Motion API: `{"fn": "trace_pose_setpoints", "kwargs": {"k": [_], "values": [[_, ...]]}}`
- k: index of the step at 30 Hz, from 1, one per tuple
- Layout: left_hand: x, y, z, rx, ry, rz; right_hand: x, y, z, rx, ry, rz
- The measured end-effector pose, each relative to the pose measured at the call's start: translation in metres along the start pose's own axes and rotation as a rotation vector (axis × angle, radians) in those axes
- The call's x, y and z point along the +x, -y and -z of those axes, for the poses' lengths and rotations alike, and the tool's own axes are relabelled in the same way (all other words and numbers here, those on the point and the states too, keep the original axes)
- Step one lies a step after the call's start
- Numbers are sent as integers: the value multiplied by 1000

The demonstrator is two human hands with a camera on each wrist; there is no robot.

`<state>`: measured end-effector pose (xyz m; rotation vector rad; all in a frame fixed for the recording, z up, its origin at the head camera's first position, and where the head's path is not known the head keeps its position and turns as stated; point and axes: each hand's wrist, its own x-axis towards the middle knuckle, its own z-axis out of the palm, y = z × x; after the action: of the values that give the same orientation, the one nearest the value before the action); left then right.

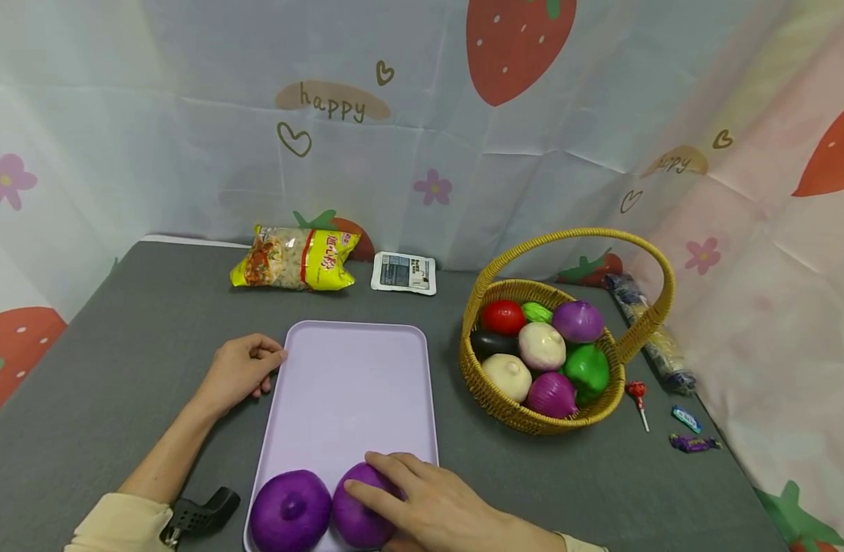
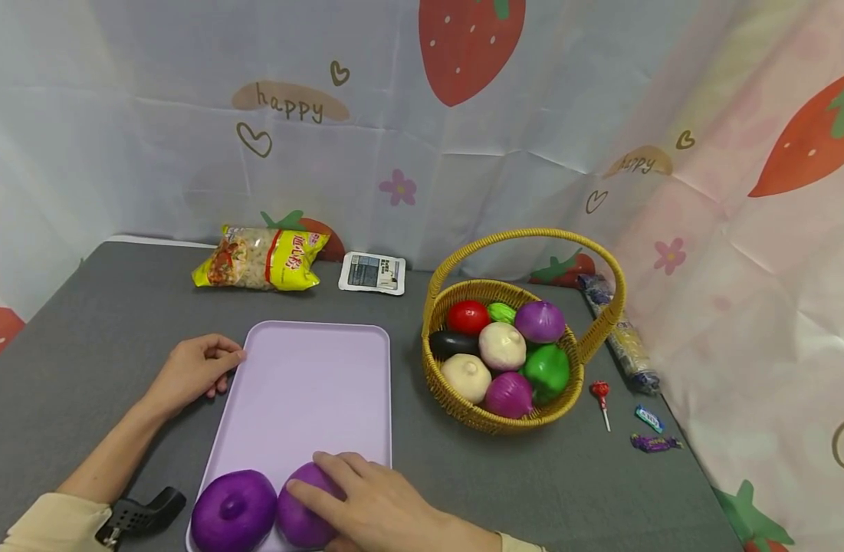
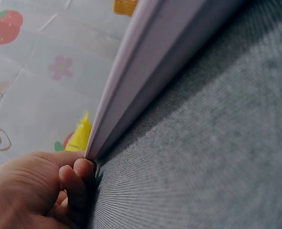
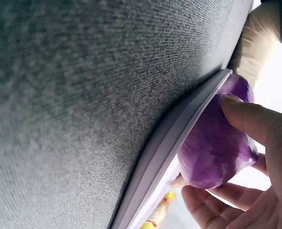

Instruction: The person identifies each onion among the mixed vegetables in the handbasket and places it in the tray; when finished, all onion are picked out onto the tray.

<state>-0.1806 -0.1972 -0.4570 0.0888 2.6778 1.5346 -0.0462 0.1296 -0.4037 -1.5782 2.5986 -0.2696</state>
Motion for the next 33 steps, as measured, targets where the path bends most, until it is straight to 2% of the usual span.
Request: {"fn": "trace_pose_setpoints", "kwargs": {"k": [5, 12, 20, 26, 29, 33], "values": [[0, 0, 0, 3, -5, -6, -1, 1, 1, -20, -3, -8], [0, 1, 0, 10, -8, -17, -3, -1, 0, -94, -53, 1], [0, 1, 0, 11, -4, -19, -4, -2, 0, -96, -47, 0], [0, 2, -1, 18, -5, -12, -7, -6, 12, -126, -51, -3], [1, 3, -1, 19, -3, -9, -11, -14, 27, -179, -105, -30], [2, 3, -1, 13, 1, -8, -17, -38, 54, -285, -335, -86]]}}
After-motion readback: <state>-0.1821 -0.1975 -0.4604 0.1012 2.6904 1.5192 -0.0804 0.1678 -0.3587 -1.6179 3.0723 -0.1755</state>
